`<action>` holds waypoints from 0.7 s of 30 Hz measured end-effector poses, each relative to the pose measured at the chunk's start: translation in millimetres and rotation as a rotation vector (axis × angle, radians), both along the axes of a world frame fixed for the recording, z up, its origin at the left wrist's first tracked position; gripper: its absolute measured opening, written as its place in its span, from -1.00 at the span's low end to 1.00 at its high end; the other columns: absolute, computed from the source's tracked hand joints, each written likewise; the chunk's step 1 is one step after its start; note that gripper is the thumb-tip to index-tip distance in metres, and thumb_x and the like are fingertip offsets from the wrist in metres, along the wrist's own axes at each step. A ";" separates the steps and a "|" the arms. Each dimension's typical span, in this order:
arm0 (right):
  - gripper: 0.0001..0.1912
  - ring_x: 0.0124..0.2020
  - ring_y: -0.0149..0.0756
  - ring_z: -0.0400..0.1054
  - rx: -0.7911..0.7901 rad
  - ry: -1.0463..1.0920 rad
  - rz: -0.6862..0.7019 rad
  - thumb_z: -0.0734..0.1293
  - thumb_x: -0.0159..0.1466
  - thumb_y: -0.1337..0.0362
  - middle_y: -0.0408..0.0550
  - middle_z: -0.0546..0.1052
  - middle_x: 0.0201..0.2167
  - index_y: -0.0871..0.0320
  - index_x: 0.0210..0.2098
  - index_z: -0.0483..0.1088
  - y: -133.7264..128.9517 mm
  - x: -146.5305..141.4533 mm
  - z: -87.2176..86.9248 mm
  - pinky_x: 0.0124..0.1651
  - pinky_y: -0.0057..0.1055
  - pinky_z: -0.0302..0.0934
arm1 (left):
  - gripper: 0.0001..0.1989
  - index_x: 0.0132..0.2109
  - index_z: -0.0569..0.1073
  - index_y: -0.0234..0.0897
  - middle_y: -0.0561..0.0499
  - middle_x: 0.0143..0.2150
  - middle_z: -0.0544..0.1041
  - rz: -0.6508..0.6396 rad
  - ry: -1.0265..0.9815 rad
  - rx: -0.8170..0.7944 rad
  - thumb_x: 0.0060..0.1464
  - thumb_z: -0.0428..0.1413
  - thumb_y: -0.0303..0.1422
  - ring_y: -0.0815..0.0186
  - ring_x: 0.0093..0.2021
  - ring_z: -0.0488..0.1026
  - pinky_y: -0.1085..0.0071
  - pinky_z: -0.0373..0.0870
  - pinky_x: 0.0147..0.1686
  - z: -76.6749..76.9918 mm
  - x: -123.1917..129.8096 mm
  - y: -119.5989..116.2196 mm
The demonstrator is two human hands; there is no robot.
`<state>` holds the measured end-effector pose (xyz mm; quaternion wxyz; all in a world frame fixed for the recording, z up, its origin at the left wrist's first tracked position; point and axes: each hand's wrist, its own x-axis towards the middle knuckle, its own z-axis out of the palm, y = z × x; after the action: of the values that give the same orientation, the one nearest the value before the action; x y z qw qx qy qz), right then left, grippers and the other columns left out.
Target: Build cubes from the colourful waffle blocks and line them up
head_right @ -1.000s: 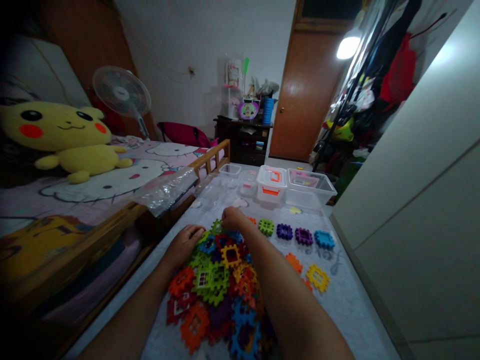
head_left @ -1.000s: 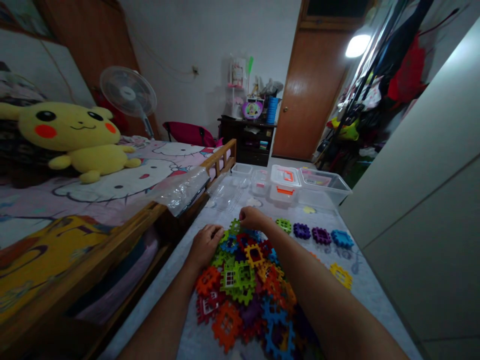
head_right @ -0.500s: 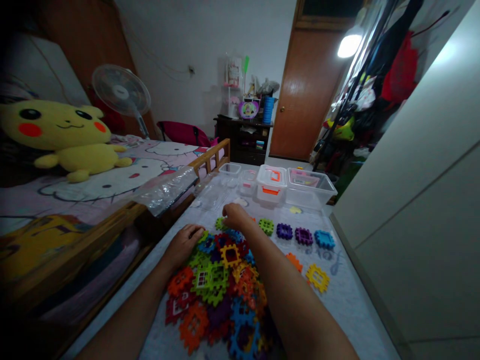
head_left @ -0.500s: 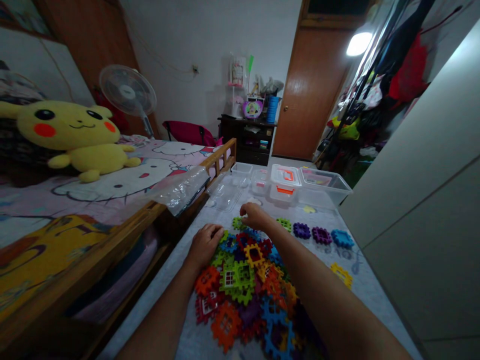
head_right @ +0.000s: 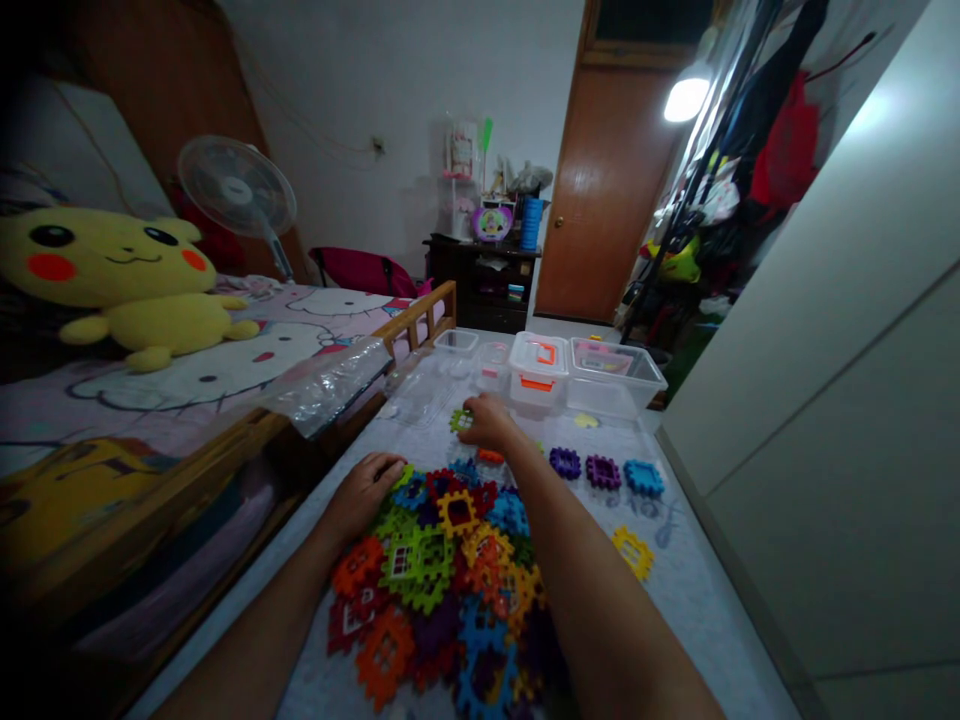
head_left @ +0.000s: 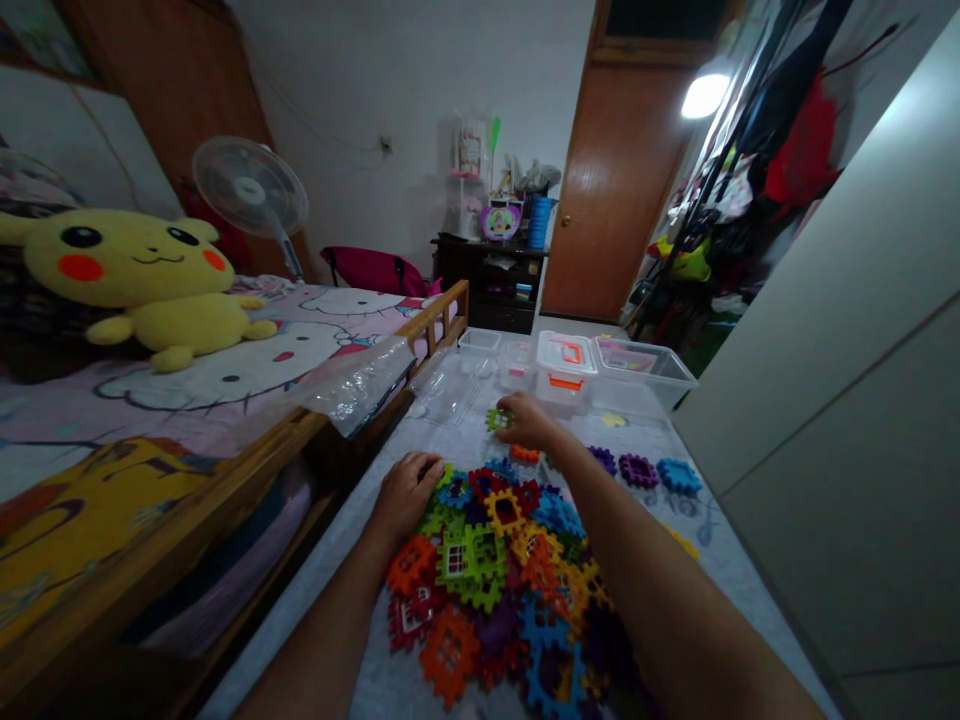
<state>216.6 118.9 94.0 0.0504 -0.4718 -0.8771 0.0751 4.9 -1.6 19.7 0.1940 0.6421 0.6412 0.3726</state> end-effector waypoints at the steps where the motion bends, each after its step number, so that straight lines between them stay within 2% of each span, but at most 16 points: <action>1: -0.48 -0.04 -0.17 0.34 0.010 0.008 -0.024 0.37 0.11 0.19 0.11 0.44 -0.02 0.21 0.06 0.37 1.9 16.2 5.9 -0.02 -0.38 0.19 | -0.64 -0.20 0.49 -0.23 -0.08 -0.17 0.51 -0.004 -0.001 0.002 0.16 -0.08 -0.12 0.16 -0.08 0.42 0.22 0.33 0.00 0.3 0.1 -0.1; 4: -0.53 -0.08 -0.17 0.36 0.003 -0.004 -0.076 0.39 0.08 0.25 0.10 0.47 -0.07 0.22 -0.01 0.42 1.9 66.5 16.1 -0.04 -0.39 0.19 | -0.64 -0.22 0.50 -0.24 -0.08 -0.18 0.51 -0.008 0.005 0.003 0.16 -0.08 -0.11 0.16 -0.10 0.43 0.22 0.34 -0.01 0.3 0.0 0.3; 8: -0.56 -0.13 -0.18 0.38 -0.033 -0.045 -0.097 0.40 0.05 0.28 0.09 0.50 -0.11 0.23 -0.06 0.46 -8.6 107.7 12.3 -0.08 -0.41 0.20 | -0.64 -0.23 0.51 -0.25 -0.08 -0.19 0.52 0.006 0.008 0.011 0.14 -0.06 -0.11 0.16 -0.11 0.43 0.22 0.34 -0.02 -2.5 -0.9 2.2; 13: -0.49 -0.09 -0.17 0.37 -0.048 -0.055 -0.101 0.41 0.06 0.21 0.09 0.48 -0.05 0.20 0.01 0.43 -17.1 111.4 -0.7 -0.05 -0.42 0.18 | -0.62 -0.22 0.51 -0.24 -0.08 -0.19 0.52 -0.008 0.011 0.007 0.15 -0.07 -0.09 0.15 -0.09 0.43 0.22 0.33 0.00 -3.4 -1.5 2.1; 21: -0.49 -0.05 -0.11 0.34 -0.068 -0.065 -0.134 0.43 0.03 0.19 0.10 0.47 -0.06 0.17 -0.02 0.44 -17.6 106.5 -14.5 -0.06 -0.38 0.17 | -0.62 -0.22 0.51 -0.23 -0.06 -0.18 0.52 0.001 0.031 0.006 0.16 -0.07 -0.08 0.16 -0.09 0.44 0.24 0.33 0.00 -3.3 -2.0 2.0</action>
<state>323.1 101.3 79.5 0.0109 -0.5330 -0.8417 0.0859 2.9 0.5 16.4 0.1817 0.6480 0.6434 0.3647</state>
